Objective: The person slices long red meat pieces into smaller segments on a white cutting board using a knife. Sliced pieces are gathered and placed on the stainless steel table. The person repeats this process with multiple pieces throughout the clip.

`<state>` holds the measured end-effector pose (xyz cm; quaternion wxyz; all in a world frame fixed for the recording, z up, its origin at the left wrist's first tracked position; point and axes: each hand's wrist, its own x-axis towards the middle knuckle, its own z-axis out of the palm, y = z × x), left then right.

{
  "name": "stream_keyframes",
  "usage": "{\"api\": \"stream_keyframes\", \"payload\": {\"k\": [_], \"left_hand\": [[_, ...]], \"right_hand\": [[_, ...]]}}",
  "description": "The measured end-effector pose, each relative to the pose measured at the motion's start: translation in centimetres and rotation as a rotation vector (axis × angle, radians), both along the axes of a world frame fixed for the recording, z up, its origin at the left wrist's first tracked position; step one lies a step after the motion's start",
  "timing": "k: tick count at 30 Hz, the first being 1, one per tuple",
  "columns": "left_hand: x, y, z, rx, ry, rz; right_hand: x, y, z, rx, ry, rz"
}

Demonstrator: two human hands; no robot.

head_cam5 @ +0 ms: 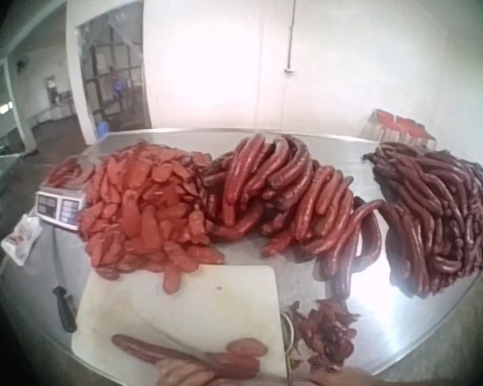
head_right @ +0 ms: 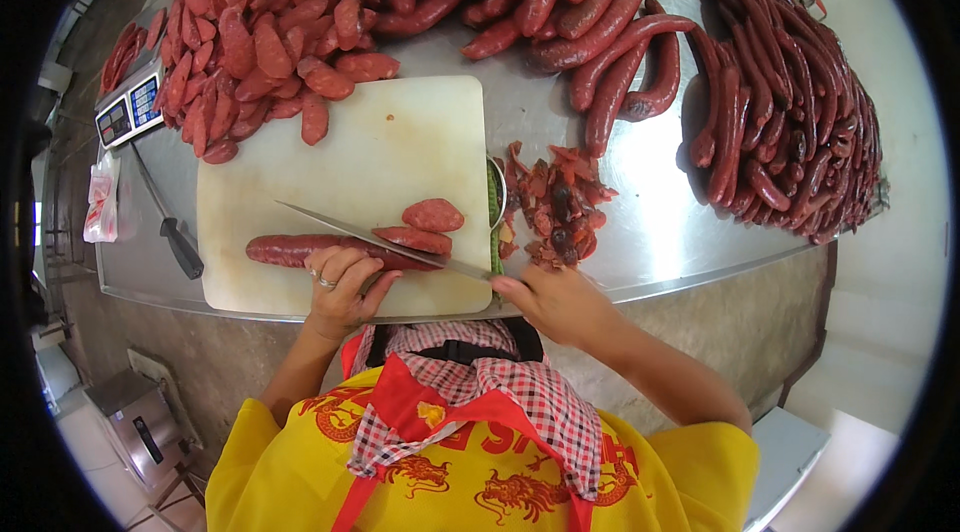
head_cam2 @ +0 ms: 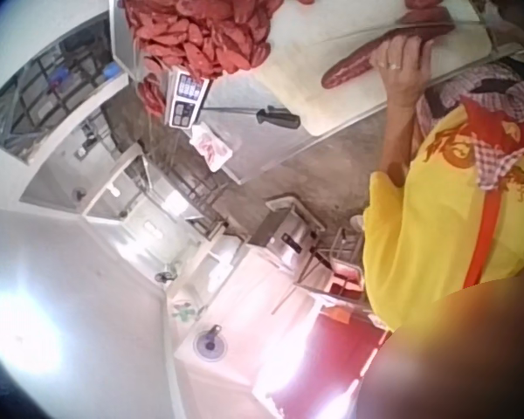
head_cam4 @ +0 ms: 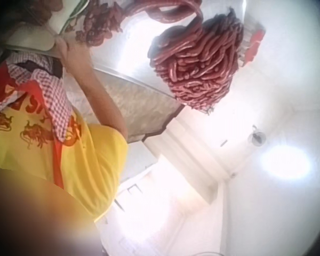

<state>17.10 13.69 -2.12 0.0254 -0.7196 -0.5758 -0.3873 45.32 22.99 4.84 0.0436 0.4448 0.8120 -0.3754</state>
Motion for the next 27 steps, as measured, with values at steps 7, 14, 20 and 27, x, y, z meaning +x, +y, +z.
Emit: {"api": "stream_keyframes", "payload": {"k": [7, 14, 20, 27], "left_hand": [[-0.5, 0.1, -0.2, -0.037, -0.055, -0.019], [-0.6, 0.6, 0.0, -0.033, -0.091, -0.006], [-2.1, -0.5, 0.1, -0.011, -0.008, 0.012], [-2.6, -0.5, -0.1, -0.028, -0.050, 0.032]], "right_hand": [[8.3, -4.8, 6.7, -0.110, -0.322, -0.032], [-2.6, -1.6, -1.8, 0.034, -0.119, 0.095], [-3.6, -1.2, -0.8, 0.085, 0.018, 0.050], [4.9, -4.8, 6.3, -0.132, -0.360, -0.029]]}}
